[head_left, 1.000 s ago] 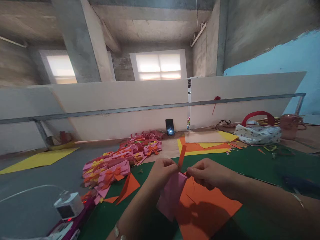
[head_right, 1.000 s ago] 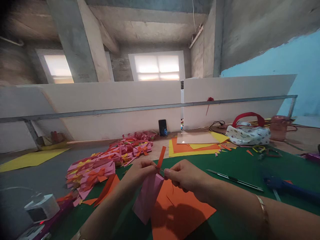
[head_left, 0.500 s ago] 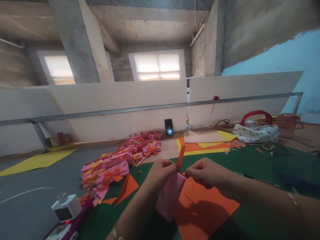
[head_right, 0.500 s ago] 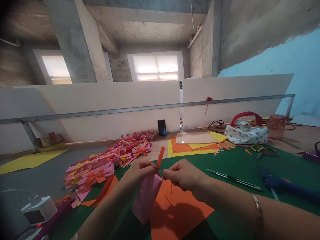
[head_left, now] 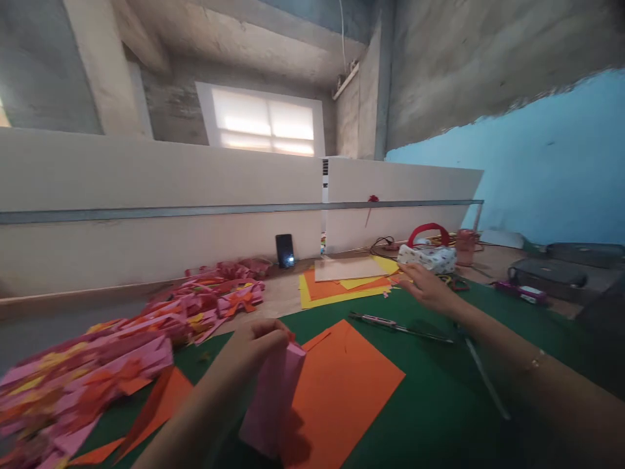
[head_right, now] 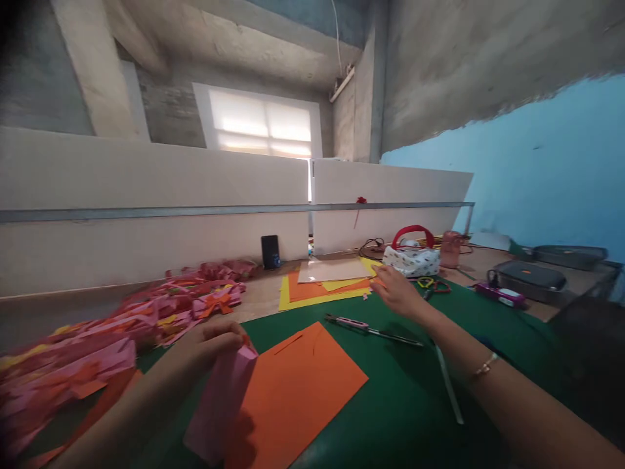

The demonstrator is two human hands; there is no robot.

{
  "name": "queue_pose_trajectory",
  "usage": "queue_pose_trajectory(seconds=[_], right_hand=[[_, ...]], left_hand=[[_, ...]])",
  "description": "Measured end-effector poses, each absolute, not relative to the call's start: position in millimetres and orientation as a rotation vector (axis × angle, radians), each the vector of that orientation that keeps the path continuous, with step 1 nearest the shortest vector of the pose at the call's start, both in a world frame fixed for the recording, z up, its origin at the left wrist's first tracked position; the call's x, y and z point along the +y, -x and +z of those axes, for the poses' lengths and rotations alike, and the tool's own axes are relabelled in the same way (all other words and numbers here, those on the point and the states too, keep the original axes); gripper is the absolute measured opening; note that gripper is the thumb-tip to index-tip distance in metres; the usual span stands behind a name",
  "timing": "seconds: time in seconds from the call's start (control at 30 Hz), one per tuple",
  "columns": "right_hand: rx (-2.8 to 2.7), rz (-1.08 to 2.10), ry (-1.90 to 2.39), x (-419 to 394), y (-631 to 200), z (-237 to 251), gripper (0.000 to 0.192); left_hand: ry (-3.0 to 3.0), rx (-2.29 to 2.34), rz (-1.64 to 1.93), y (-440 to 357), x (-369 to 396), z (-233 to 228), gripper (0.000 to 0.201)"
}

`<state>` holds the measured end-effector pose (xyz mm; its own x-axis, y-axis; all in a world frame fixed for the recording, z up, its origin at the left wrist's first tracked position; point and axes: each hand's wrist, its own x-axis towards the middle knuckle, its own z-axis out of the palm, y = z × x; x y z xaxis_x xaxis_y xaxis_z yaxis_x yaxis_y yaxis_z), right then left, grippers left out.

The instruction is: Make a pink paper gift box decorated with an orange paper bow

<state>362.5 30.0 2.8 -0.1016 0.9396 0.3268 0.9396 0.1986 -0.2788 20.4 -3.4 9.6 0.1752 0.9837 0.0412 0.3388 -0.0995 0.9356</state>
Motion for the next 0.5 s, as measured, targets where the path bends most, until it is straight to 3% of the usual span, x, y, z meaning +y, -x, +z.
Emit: queue_pose_trajectory(seconds=[0.13, 0.3, 0.5], right_hand=[[-2.11, -0.04, 1.984, -8, -436, -8, 0.05], [-2.038, -0.062, 2.232, -36, -472, -44, 0.061], [-1.857, -0.2, 2.327, -29, -476, -66, 0.052]], left_hand=[[-1.576, 1.282, 0.86, -21, -4, 9, 0.014], [-1.587, 1.331, 0.886, -24, -7, 10, 0.015], [-1.568, 1.324, 0.905, -25, -6, 9, 0.016]])
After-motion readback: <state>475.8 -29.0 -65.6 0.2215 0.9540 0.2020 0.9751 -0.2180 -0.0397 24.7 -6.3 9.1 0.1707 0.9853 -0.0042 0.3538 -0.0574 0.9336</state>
